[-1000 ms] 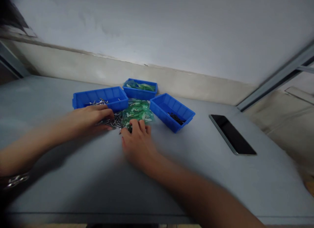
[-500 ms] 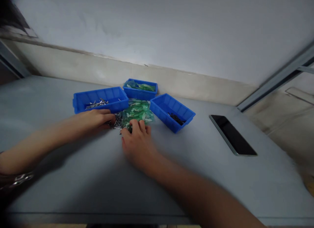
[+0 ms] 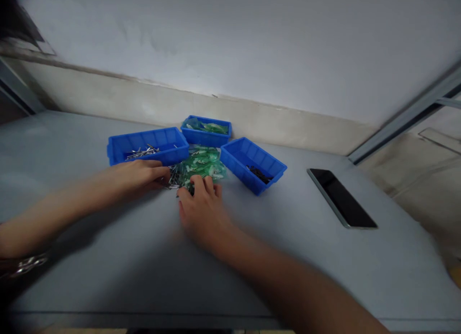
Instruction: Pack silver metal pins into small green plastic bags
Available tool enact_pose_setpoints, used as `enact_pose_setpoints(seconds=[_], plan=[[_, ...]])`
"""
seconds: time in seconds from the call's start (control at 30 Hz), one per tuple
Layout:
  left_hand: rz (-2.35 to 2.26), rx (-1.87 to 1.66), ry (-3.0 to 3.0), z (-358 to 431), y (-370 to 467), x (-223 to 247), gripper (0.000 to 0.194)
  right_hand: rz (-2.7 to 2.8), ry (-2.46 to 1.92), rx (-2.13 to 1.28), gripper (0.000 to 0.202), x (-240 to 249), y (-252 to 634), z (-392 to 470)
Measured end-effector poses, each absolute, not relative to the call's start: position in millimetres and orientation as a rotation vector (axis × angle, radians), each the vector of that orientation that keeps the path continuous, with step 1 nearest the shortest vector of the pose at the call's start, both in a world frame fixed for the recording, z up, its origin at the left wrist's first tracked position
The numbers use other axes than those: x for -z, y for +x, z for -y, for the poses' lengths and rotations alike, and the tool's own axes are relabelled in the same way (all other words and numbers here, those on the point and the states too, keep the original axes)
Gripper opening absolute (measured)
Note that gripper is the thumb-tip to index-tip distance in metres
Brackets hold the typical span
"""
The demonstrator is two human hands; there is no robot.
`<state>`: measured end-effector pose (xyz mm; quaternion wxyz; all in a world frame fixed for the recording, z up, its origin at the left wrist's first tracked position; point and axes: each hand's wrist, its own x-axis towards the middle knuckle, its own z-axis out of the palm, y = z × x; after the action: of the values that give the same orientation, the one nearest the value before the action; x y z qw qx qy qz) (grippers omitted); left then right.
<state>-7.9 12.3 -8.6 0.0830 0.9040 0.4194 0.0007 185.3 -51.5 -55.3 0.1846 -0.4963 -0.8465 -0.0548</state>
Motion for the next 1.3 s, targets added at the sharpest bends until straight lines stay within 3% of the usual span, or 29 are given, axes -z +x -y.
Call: enact_pose_setpoints(seconds=[0.5,1.3], plan=[[-0.885,-0.237,2.598,-9.3,0.1,5.0,0.010,2.289,-1.261,0.191,0.020,60.6,191.1,47.9],[-0.967,-0.305,2.738,-4.2,6.2,-4.4,0.010,2.187,-1.384,0.032,0.024,51.4,191.9,42.1]])
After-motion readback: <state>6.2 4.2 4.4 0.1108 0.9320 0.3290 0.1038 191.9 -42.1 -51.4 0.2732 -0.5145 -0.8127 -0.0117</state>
